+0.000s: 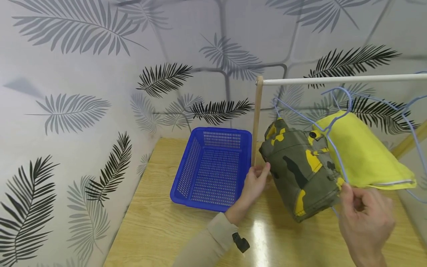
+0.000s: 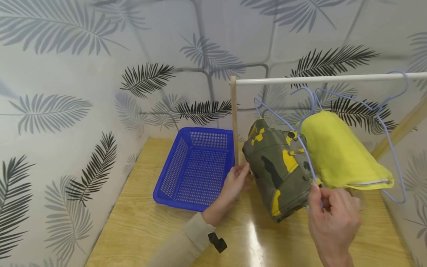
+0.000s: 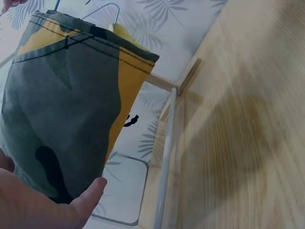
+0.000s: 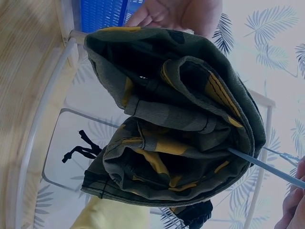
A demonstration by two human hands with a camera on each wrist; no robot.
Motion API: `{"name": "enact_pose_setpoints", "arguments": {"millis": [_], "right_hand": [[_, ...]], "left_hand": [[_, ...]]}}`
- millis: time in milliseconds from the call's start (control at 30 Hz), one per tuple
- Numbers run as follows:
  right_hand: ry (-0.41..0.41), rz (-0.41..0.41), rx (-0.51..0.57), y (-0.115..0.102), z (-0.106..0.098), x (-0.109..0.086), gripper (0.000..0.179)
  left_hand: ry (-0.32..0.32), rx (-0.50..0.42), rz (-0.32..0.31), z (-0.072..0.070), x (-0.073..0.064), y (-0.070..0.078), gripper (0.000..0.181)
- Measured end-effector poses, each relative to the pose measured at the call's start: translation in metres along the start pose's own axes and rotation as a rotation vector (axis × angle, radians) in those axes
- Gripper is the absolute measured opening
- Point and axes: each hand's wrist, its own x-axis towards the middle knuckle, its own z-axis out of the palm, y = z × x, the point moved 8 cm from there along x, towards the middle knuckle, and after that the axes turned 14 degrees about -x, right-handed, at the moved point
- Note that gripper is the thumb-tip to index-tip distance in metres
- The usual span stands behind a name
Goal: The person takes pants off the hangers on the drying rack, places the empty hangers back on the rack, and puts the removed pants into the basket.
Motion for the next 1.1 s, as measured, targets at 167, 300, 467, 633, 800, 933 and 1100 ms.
{"name": "enact_pose_setpoints", "arguments": {"millis": [167,300,467,633,800,933,1100], "right_hand": [[-0.001,-0.003,0.013,0.0,0.002,-0.002,0.048],[-0.012,-0.001,0.012,0.001,0.004,-0.005,0.045],[-0.015,0.005,0.015,0.0,0.004,-0.006,0.046],[-0.004,0.006,0.019,-0.002,0.002,-0.006,0.046],[0.004,0.001,0.023,-0.003,0.0,-0.004,0.044],[-0.001,0.007,0.025,-0.002,0.0,-0.005,0.043],[-0.013,0.02,0.032,0.002,0.002,-0.008,0.042]], "left_hand": [[-0.038,-0.216,-0.089,0.009,0.001,-0.015,0.058],[-0.041,-0.306,-0.151,0.014,0.002,-0.026,0.065],[0.016,-0.327,-0.177,0.015,0.006,-0.033,0.079],[0.061,-0.455,-0.219,0.024,0.012,-0.043,0.073],[0.076,-0.537,-0.261,0.035,0.017,-0.052,0.068],[0.093,-0.607,-0.288,0.038,0.018,-0.057,0.079],[0.069,-0.715,-0.337,0.043,0.017,-0.06,0.105]]}}
